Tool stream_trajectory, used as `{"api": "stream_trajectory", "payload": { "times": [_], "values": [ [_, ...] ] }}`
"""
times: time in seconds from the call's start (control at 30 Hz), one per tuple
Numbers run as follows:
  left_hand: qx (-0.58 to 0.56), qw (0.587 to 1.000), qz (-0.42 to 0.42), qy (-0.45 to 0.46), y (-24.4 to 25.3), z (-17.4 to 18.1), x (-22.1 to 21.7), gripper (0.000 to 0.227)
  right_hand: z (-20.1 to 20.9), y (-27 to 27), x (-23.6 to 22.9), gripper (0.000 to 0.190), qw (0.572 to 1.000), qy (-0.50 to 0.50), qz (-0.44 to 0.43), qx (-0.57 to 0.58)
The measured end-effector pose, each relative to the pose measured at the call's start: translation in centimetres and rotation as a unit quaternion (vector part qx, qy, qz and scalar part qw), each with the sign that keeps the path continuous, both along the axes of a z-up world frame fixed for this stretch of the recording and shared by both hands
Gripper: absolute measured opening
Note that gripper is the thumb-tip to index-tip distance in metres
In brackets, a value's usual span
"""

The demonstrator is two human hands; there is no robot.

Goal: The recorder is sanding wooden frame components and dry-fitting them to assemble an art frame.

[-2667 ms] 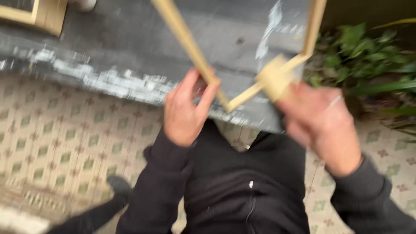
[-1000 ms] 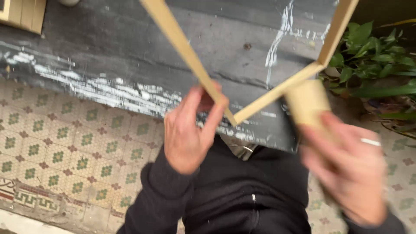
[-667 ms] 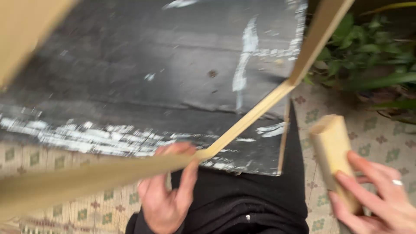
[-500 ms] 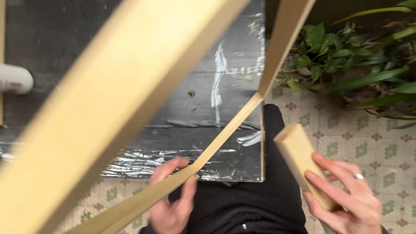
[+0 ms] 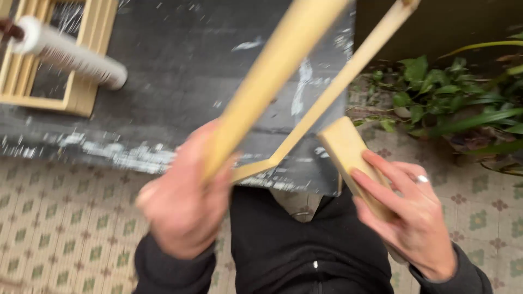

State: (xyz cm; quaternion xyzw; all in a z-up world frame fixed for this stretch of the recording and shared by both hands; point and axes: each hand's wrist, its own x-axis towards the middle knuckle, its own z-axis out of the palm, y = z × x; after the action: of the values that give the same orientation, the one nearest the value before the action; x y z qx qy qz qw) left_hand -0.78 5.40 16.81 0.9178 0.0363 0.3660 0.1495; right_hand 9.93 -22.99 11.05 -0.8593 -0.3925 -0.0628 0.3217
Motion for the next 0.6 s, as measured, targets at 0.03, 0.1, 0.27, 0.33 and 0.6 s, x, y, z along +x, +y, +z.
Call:
{"api": "stream_trajectory", "payload": {
  "times": [0.03, 0.1, 0.27, 0.33, 0.6],
  "values": [
    [-0.001, 1.000, 0.011, 0.005, -0.5, 0.1, 0.2, 0.036, -0.5, 1.0, 0.1, 0.051, 1.000, 0.005, 0.011, -0.001],
    [0.019, 0.998, -0.035, 0.041, -1.3, 0.1, 1.1, 0.039, -1.5, 2.9, 0.0, 0.054, 0.997, -0.021, 0.050, -0.051],
    [0.056, 0.995, -0.038, 0.073, -1.8, -1.4, 1.6, 0.045, -3.3, 7.0, -0.4, 0.048, 0.991, -0.026, 0.091, -0.092],
    [0.076, 0.994, -0.035, 0.074, -1.4, -1.8, 1.4, 0.046, -3.9, 8.0, -0.6, 0.042, 0.990, -0.020, 0.099, -0.098],
    [-0.184, 0.974, -0.133, 0.010, 0.3, -4.9, -0.3, 0.057, -5.1, 8.5, -1.1, 0.049, 0.983, -0.026, 0.109, -0.147]
  ]
}}
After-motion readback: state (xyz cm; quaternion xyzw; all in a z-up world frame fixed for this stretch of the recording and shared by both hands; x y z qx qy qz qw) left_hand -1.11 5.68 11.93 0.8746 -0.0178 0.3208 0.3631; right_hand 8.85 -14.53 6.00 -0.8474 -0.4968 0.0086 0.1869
